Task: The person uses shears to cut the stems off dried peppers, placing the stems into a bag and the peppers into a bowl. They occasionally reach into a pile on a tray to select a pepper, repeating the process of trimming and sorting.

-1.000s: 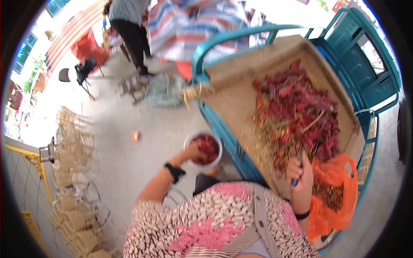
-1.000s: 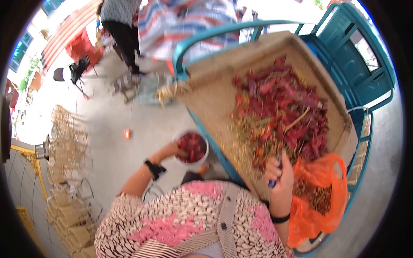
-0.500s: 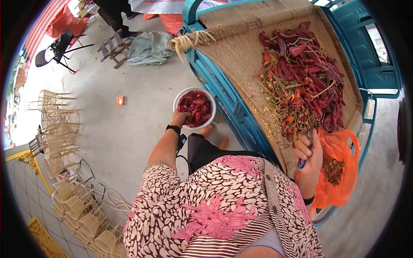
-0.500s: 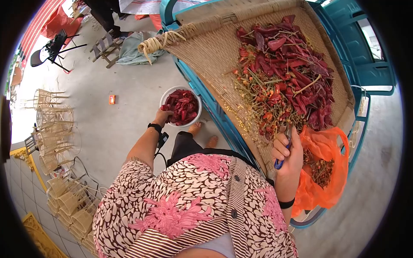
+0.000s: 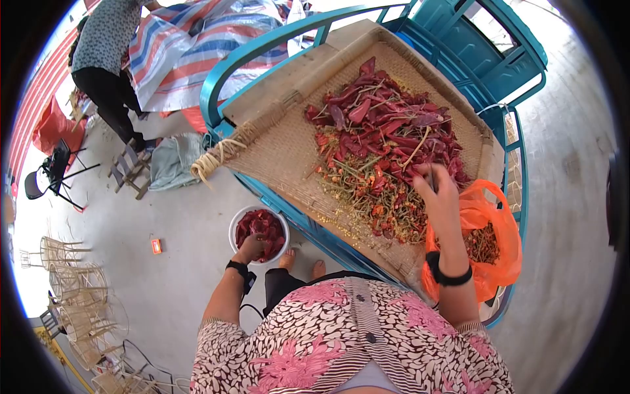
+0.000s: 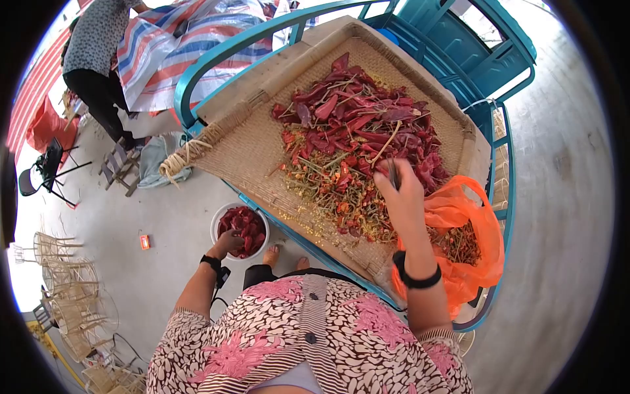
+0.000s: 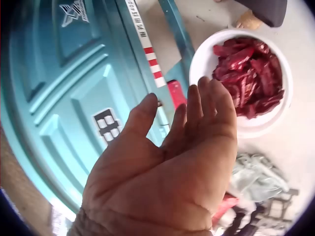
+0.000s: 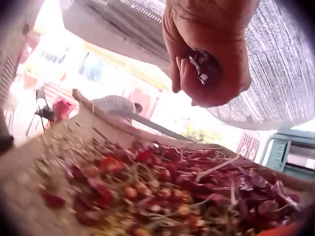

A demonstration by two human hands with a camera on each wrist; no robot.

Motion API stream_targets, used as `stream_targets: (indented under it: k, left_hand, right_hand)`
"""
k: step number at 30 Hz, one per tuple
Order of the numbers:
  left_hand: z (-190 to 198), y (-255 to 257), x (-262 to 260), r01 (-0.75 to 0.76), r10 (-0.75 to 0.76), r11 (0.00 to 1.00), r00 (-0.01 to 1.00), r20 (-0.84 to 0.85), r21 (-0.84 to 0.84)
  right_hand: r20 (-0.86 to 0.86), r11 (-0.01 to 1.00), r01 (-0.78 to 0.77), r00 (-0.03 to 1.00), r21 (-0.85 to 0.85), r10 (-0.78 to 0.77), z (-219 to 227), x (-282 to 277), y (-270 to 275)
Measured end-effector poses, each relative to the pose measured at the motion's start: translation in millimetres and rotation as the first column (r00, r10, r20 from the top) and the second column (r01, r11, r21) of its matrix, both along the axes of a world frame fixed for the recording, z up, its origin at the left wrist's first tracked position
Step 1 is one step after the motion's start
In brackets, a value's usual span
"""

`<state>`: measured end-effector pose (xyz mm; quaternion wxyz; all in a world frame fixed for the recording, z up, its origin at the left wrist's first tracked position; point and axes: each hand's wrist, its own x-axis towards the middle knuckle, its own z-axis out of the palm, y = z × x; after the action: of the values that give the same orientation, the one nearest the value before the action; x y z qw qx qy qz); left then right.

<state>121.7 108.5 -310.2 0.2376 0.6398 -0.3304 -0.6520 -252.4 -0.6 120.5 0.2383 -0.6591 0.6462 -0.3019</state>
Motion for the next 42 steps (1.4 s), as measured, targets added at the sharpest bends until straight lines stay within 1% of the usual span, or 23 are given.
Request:
stream_targets:
  k: [1,3,4,5,7,9,11,13,15,17,19,22,23,25,26,29,31,33,34,37,38,41,42]
  left_hand:
    - [60,-2,-12,0.131,-0.129,0.991,0.988,0.083,-0.014]
    - [102,-3,-23,0.237,-0.217,0.955,0.968,0.125,-0.180]
    - [118,-2,-29,0.246,-0.228,0.952,0.967,0.113,-0.182]
    - [120,2,-31,0.269,-0.249,0.929,0.963,0.107,-0.254]
    - [170,3,-40,0.347,-0.319,0.902,0.936,0.147,-0.258]
    - [188,10,-45,0.346,-0.339,0.867,0.937,0.085,-0.357]
    - [214,11,-50,0.486,-0.421,0.747,0.874,0.243,-0.453]
    - [246,11,-56,0.554,-0.442,0.660,0.833,0.334,-0.507]
    - [264,10,-61,0.558,-0.460,0.637,0.829,0.319,-0.532]
    - [278,11,-64,0.576,-0.449,0.603,0.817,0.363,-0.552]
    - [287,14,-65,0.534,-0.390,0.586,0.845,0.366,-0.609]
    - [306,15,-65,0.507,-0.361,0.621,0.862,0.356,-0.597]
    - [309,14,-67,0.441,-0.329,0.648,0.897,0.294,-0.620]
    - [318,7,-76,0.306,-0.265,0.697,0.950,0.163,-0.649]
    - [330,-1,-81,0.304,-0.292,0.718,0.948,0.126,-0.626]
    - [339,-34,-113,0.120,-0.206,0.722,0.978,-0.045,-0.681]
    - [344,-57,-144,-0.008,-0.120,0.663,0.986,-0.116,-0.749]
    - [343,-77,-178,-0.070,-0.146,0.631,0.967,-0.207,-0.772]
    - [344,-82,-186,-0.096,-0.168,0.613,0.954,-0.248,-0.784]
    - [348,-87,-196,0.180,-0.396,0.660,0.908,-0.134,-0.729]
    - [349,-82,-201,0.117,-0.389,0.671,0.896,-0.214,-0.732]
    - [340,-77,-222,-0.040,-0.290,0.568,0.925,-0.245,-0.822]
    - [344,-76,-221,0.016,-0.315,0.613,0.922,-0.226,-0.790]
  right_hand:
    - [-0.223,0.987,-0.055,0.975,-0.154,0.020,-2,-1,-15]
    - [-0.334,0.975,-0.102,0.942,-0.197,0.031,-9,0,-44]
    - [-0.387,0.967,-0.129,0.921,-0.220,0.035,-13,3,-59]
    - [-0.423,0.961,-0.171,0.904,-0.218,0.065,-19,9,-71]
    - [-0.493,0.942,-0.258,0.861,-0.213,0.125,-32,26,-92]
    - [-0.508,0.912,-0.343,0.840,-0.225,0.191,-44,38,-109]
    - [-0.528,0.869,-0.442,0.804,-0.223,0.274,-53,59,-131]
    - [-0.564,0.820,-0.541,0.743,-0.189,0.360,-63,64,-145]
    - [-0.654,0.848,-0.529,0.653,-0.031,0.383,-68,68,-154]
    - [-0.695,0.862,-0.502,0.645,-0.069,0.319,-73,67,-158]
    - [-0.703,0.864,-0.501,0.634,-0.057,0.321,-70,60,-150]
    - [-0.714,0.881,-0.470,0.635,-0.052,0.297,-52,45,-127]
    - [-0.715,0.888,-0.457,0.637,-0.048,0.289,-44,40,-117]
    - [-0.655,0.926,-0.366,0.722,-0.089,0.223,-28,33,-97]
    - [-0.620,0.942,-0.317,0.763,-0.111,0.183,-18,31,-87]
    - [-0.399,0.943,-0.302,0.889,-0.137,0.227,4,26,-52]
    - [-0.220,0.948,-0.295,0.939,-0.117,0.265,17,33,-23]
    - [-0.010,0.952,-0.302,0.953,-0.051,0.302,20,37,3]
    - [0.037,0.934,-0.338,0.938,-0.113,0.343,14,37,10]
    - [0.145,0.969,-0.234,0.959,-0.075,0.243,6,26,25]
    - [0.250,0.971,-0.237,0.940,-0.016,0.234,2,17,26]
    - [0.252,0.945,-0.310,0.911,-0.103,0.327,-26,-4,23]
    - [0.314,0.958,-0.275,0.905,-0.081,0.286,-25,-4,27]
